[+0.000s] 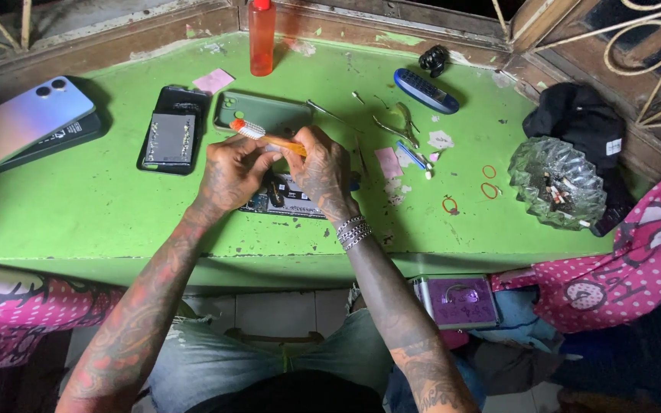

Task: Disassembling and cleaning components on the lower board of a smartphone using tweezers and a brush.

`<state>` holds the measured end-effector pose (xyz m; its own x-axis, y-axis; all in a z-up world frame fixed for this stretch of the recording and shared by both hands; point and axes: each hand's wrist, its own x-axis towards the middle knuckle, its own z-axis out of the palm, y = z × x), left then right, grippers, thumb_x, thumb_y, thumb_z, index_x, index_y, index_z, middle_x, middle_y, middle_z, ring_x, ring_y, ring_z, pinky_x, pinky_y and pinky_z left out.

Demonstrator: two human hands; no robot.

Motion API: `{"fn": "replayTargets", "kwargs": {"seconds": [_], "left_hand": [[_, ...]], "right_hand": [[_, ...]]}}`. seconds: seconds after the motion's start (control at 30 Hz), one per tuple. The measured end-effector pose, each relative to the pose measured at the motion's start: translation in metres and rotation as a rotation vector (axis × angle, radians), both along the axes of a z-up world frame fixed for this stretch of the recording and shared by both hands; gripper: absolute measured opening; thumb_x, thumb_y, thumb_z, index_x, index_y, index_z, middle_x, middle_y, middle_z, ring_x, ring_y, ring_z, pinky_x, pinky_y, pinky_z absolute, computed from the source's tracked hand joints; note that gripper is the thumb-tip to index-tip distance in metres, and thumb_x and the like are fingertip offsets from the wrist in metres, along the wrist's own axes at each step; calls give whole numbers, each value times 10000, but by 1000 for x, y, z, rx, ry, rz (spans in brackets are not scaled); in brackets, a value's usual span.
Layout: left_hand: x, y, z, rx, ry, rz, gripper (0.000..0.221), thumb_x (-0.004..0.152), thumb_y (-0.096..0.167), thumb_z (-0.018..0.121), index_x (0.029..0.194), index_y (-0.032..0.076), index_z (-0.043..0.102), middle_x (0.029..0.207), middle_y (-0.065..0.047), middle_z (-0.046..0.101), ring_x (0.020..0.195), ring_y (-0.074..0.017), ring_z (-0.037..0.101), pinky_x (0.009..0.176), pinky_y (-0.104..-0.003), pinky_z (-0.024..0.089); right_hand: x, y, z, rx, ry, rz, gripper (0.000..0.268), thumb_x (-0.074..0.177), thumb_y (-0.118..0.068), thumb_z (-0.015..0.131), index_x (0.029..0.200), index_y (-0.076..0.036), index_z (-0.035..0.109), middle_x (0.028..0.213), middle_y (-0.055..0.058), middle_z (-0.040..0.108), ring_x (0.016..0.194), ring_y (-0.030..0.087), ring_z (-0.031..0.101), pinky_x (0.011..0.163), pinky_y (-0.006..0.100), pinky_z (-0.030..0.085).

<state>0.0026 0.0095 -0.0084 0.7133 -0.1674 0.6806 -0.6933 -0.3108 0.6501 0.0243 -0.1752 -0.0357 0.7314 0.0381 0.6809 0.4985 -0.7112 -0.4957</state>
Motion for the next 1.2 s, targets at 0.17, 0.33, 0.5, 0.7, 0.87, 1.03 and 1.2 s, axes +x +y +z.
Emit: {"fn": "replayTargets", "kwargs": {"seconds": [0.17, 0.33, 0.5, 0.7, 0.87, 1.03, 1.2], "left_hand": [[-2, -2, 3, 12, -29, 15, 203, 856, 85, 871, 976, -27, 753, 750, -179, 709, 761, -410, 717, 681, -457, 573], [0, -4, 4, -6, -10, -10, 192, 848, 74, 873, 982, -13, 767, 770, -169, 719, 774, -393, 727, 692, -450, 577], [-2, -7, 11, 26, -22, -5, 224, 846, 96, 867, 1006, -16, 756, 797, -172, 714, 792, -401, 721, 710, -456, 576], [5, -7, -6, 29, -17, -31, 214, 878, 102, 836, 1075, 42, 779, 903, -145, 736, 874, -364, 727, 789, -449, 581], [27, -3, -27, 48, -46, 27, 213, 980, 6, 701, 1191, -22, 713, 984, -218, 685, 937, -457, 684, 824, -530, 560], [36, -14, -10, -38, -12, 67, 221, 1016, -68, 641, 1230, -24, 676, 1018, -230, 686, 951, -434, 680, 868, -528, 539], [73, -37, -5, 22, 75, 79, 221, 989, 15, 699, 1198, 56, 639, 1023, -215, 738, 1013, -450, 700, 885, -537, 545]], "right_hand": [[8, -2, -15, -23, 20, -24, 184, 878, -363, 798, 834, -217, 696, 695, 41, 667, 728, 295, 716, 644, 361, 576], [5, 1, -14, 24, 124, -51, 239, 889, -385, 771, 812, -182, 672, 727, 92, 665, 800, 339, 710, 676, 380, 569], [-2, 10, 5, 29, 197, -140, 343, 859, -419, 762, 698, -133, 662, 643, 164, 655, 742, 424, 696, 622, 466, 562], [-6, -4, 20, -78, 294, -139, 354, 870, -458, 741, 709, -150, 671, 654, 130, 687, 735, 381, 728, 608, 412, 577], [-51, -16, 85, -33, 448, -190, 573, 866, -673, 659, 927, -103, 645, 791, 210, 730, 826, 438, 745, 711, 518, 581], [-58, -43, 37, -68, 271, -288, 485, 1030, -532, 584, 996, -52, 649, 712, 168, 688, 631, 308, 705, 623, 413, 593], [-45, -68, -22, -41, 57, -305, 124, 995, -221, 692, 1024, -109, 648, 839, 67, 663, 748, 237, 697, 659, 346, 580]]}}
